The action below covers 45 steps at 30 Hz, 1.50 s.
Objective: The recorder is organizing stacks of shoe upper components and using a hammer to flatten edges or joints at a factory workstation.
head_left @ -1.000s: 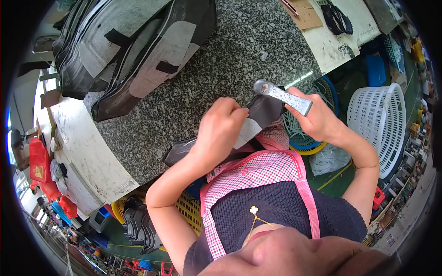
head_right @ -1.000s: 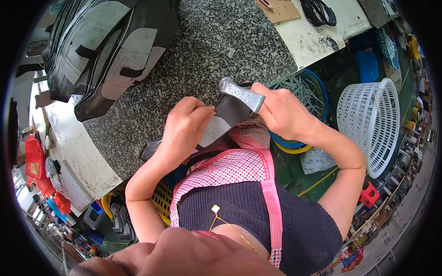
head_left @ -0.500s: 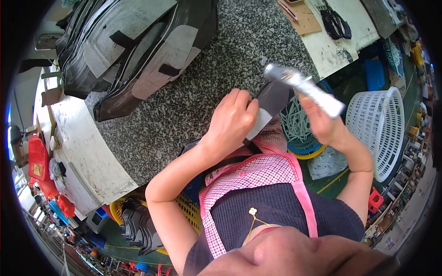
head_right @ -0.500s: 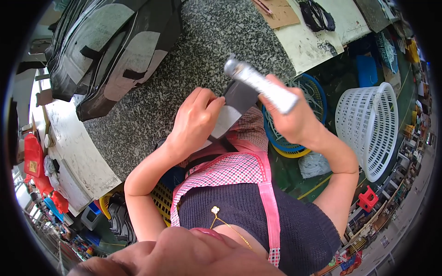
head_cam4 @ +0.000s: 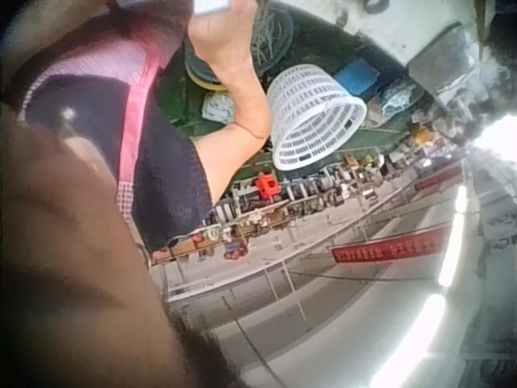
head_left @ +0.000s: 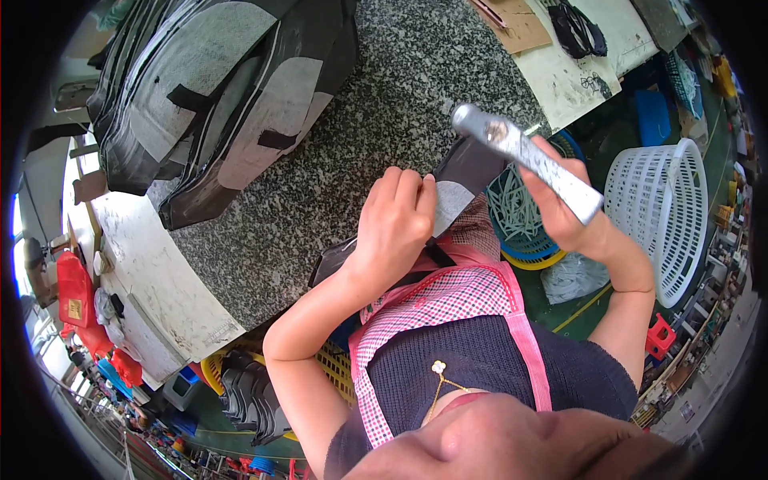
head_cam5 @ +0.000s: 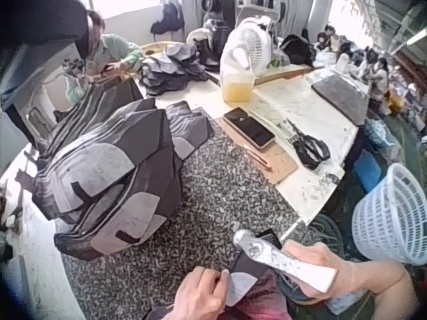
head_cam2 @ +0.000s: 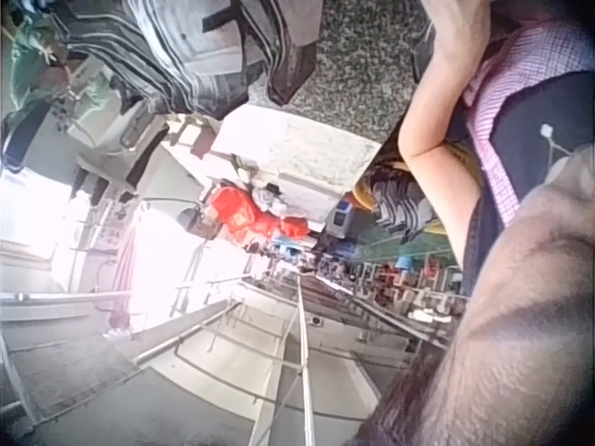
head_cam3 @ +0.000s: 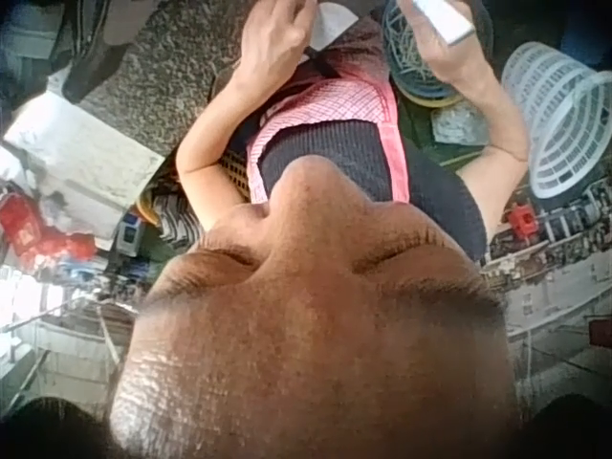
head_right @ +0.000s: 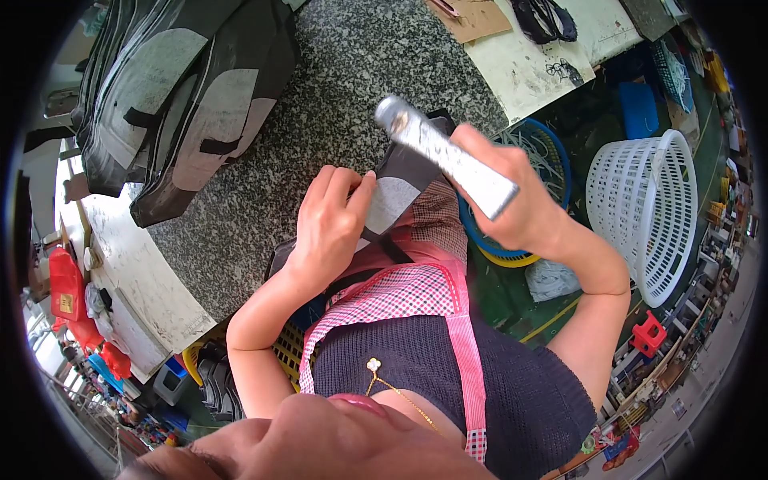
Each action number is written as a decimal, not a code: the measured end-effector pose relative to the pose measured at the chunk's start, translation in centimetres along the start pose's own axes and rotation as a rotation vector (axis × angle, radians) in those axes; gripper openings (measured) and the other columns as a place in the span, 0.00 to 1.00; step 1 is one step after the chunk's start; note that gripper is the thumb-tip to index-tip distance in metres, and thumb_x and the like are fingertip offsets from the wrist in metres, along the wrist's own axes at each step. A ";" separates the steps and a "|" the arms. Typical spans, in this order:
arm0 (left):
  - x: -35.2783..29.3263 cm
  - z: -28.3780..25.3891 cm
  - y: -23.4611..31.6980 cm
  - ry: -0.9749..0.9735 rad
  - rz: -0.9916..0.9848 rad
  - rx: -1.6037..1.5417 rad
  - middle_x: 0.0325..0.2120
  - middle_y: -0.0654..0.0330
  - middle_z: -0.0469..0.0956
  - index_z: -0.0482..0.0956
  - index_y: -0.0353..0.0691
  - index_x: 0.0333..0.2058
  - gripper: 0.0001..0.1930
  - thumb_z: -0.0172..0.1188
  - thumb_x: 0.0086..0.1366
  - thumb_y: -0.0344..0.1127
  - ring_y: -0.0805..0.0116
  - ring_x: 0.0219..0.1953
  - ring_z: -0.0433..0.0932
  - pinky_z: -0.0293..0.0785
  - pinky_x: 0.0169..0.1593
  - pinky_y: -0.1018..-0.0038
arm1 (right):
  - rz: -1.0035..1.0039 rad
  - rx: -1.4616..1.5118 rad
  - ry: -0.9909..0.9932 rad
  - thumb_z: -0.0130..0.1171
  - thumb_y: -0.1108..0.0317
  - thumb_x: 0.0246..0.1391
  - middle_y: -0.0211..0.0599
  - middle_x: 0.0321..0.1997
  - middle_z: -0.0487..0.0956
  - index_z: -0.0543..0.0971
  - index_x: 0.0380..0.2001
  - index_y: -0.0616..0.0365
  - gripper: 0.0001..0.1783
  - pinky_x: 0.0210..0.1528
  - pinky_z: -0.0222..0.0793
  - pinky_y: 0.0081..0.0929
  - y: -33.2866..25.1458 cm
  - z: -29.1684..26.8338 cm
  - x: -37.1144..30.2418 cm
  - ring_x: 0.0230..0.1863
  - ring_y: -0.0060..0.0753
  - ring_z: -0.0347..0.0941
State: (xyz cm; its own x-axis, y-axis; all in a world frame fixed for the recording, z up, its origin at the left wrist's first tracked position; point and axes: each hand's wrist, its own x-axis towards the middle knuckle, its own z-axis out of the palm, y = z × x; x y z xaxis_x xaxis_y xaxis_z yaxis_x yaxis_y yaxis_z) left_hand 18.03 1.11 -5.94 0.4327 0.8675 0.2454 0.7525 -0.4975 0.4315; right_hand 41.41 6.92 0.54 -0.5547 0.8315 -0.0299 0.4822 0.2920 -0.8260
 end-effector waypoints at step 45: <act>-0.3 0.1 -2.0 0.124 -0.322 -0.492 0.33 0.52 0.75 0.80 0.32 0.42 0.12 0.63 0.59 0.27 0.53 0.37 0.75 0.72 0.43 0.64 | 0.029 -0.093 -0.040 0.48 0.64 0.65 0.57 0.19 0.71 0.75 0.37 0.70 0.16 0.27 0.65 0.48 3.9 2.8 0.2 0.27 0.66 0.71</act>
State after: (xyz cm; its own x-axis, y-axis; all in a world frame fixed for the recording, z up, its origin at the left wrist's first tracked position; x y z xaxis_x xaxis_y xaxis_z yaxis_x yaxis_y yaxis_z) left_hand 16.42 1.87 -6.99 0.1377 0.9830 0.1218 0.5049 -0.1754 0.8452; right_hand 41.24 6.89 -4.23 -0.5659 0.8209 -0.0769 0.5582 0.3128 -0.7684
